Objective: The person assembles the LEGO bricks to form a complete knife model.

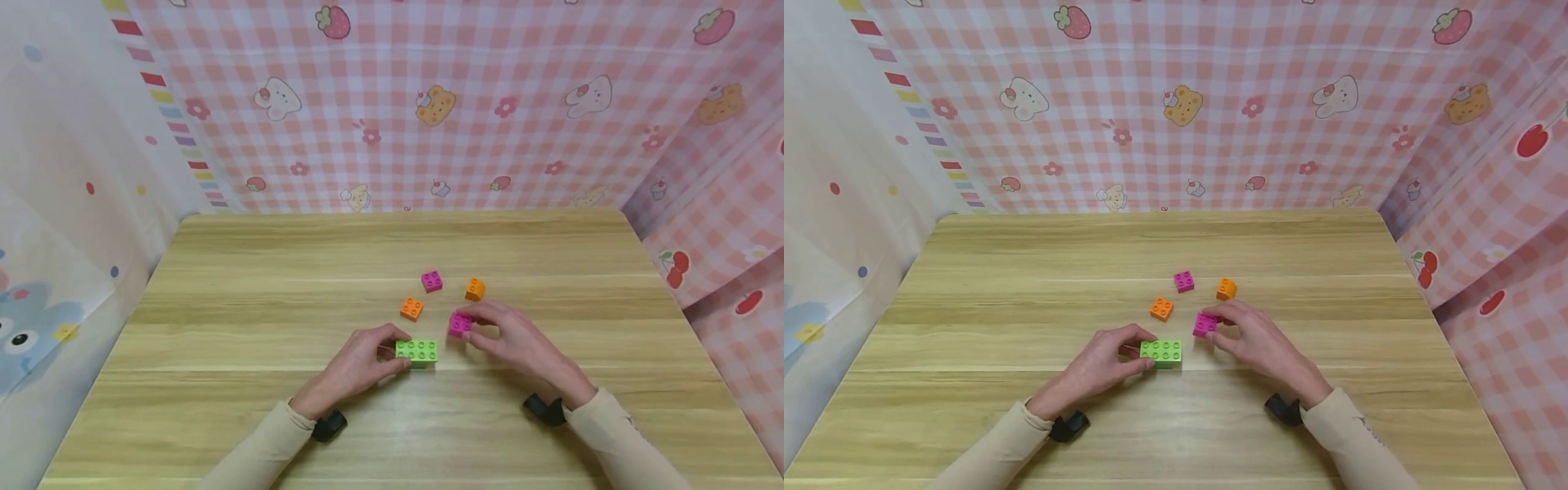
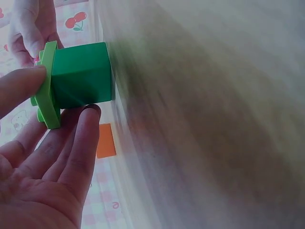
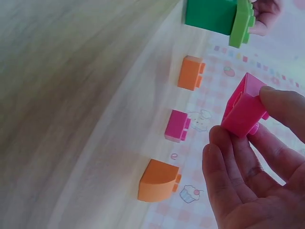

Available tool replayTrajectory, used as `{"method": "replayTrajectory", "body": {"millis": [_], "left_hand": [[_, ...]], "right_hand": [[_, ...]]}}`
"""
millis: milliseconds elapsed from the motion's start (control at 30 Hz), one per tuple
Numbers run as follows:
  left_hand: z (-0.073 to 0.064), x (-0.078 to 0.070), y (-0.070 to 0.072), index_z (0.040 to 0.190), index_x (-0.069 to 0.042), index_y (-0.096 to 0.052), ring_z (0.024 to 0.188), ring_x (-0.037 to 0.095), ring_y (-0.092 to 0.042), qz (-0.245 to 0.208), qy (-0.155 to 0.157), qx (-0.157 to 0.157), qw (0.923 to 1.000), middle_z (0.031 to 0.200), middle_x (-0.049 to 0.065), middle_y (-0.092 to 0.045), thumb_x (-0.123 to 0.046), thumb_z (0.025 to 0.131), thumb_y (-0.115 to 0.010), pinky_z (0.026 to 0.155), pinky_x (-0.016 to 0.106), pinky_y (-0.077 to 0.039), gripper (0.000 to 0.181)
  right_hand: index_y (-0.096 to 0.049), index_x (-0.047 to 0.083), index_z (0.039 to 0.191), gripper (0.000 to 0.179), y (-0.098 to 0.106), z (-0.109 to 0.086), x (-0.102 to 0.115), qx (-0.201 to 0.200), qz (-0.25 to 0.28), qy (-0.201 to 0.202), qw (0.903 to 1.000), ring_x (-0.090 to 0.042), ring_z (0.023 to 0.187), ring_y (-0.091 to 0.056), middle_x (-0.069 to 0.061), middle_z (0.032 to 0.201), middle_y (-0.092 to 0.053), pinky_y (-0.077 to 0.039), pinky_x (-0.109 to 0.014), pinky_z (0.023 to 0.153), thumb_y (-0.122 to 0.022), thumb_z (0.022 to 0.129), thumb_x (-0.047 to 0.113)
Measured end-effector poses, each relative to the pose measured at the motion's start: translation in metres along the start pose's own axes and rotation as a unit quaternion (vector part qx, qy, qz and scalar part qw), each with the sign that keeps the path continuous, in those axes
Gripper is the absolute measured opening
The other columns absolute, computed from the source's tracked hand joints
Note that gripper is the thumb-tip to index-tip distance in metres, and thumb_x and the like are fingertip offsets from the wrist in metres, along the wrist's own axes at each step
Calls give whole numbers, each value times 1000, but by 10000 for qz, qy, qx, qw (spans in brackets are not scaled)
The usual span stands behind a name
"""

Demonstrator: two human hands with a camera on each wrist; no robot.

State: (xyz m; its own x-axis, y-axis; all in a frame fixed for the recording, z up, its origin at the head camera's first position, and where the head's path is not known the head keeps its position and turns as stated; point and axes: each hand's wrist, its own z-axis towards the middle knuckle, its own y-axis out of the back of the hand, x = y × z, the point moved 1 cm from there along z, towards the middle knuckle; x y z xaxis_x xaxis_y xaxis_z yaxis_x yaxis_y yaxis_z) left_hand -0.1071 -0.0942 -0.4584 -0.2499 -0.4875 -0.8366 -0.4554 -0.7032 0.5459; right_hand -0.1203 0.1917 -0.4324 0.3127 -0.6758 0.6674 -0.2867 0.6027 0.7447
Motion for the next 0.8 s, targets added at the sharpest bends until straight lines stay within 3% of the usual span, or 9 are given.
{"method": "replayTrajectory", "body": {"millis": [333, 800], "left_hand": [[0, -2, 0, 124, -4, -68, 96, 16, -71, 59, 145, 20, 9999, 113, 8, -74, -14, 93, -79, 87, 32, -61, 35], [0, -4, 0, 124, -4, -68, 97, 17, -72, 34, 142, 40, 9999, 114, 9, -75, -14, 93, -78, 89, 33, -61, 35]], "right_hand": [[-69, 14, 132, 38, 0, -3, 10, -171, 218, 126, 9995, -26, 118, -65, -5, 133, -67, -56, -50, 100, -76, 97, 27], [-70, 14, 130, 35, -7, -2, 21, -288, 275, 725, 9966, -20, 114, -66, 0, 128, -68, -58, -44, 98, -76, 97, 25]]}}
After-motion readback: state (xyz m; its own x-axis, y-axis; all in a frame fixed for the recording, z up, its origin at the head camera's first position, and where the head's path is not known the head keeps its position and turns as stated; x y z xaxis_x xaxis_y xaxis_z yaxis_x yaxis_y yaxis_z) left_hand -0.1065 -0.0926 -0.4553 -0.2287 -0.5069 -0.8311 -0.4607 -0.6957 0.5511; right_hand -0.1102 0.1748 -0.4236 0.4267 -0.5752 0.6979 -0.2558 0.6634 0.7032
